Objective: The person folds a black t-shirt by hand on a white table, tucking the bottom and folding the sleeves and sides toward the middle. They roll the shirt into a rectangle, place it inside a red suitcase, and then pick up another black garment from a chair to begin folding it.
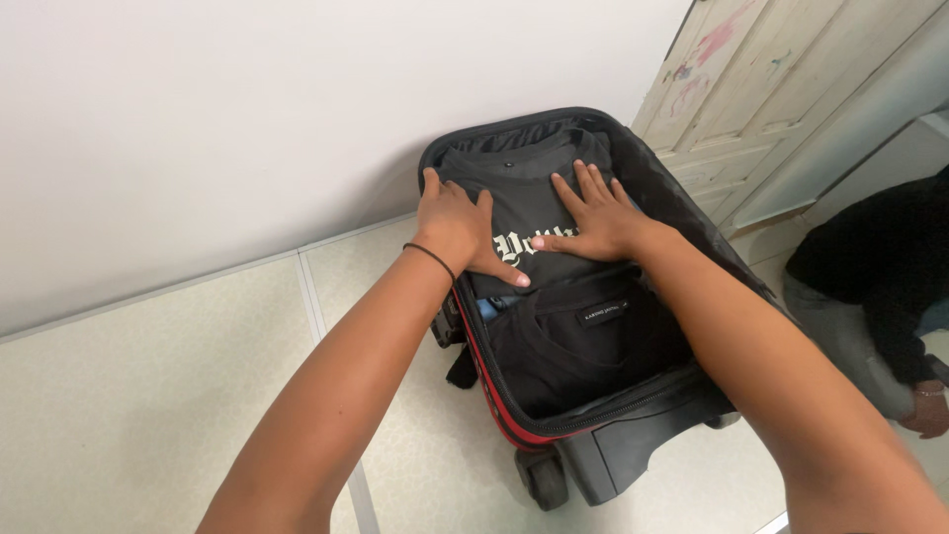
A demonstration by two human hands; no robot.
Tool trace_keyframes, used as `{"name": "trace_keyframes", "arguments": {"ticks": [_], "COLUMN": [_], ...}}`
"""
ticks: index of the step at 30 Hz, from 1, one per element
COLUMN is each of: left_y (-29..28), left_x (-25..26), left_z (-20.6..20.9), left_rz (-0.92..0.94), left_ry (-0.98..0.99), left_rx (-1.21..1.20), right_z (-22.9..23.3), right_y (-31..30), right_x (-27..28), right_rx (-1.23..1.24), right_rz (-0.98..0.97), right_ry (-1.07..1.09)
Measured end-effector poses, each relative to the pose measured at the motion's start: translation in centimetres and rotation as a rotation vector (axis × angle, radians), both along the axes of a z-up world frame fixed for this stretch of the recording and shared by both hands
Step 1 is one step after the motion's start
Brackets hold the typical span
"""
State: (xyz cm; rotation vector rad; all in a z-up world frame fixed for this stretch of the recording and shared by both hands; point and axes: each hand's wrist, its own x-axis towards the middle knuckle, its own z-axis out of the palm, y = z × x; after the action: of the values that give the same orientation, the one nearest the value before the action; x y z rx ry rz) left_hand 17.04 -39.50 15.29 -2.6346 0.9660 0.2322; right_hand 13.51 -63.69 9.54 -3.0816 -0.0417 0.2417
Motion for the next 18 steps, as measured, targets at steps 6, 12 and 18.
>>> {"name": "trace_keyframes", "arguments": {"ticks": [6,12,18], "left_y": [-0.5,1.8,7.6], "left_x": [-0.1,-0.3,-3.3], "left_z": [-0.6,-1.2,-3.5], "left_rz": [0.02,0.018,-0.053], "left_ry": [-0.005,0.01,0.034], "left_rx": [0.037,-0.493,-1.286], "right_z": [-0.2,1.7,3.7], "right_y": [0.7,2.1,8.2], "right_x": [0.0,-0.9,-3.7], "right_rx": [-0.08,-0.157,0.083], "right_rz": [-0.023,-0.069,0.153], "right_ry": [0.024,0.043,-0.263]}}
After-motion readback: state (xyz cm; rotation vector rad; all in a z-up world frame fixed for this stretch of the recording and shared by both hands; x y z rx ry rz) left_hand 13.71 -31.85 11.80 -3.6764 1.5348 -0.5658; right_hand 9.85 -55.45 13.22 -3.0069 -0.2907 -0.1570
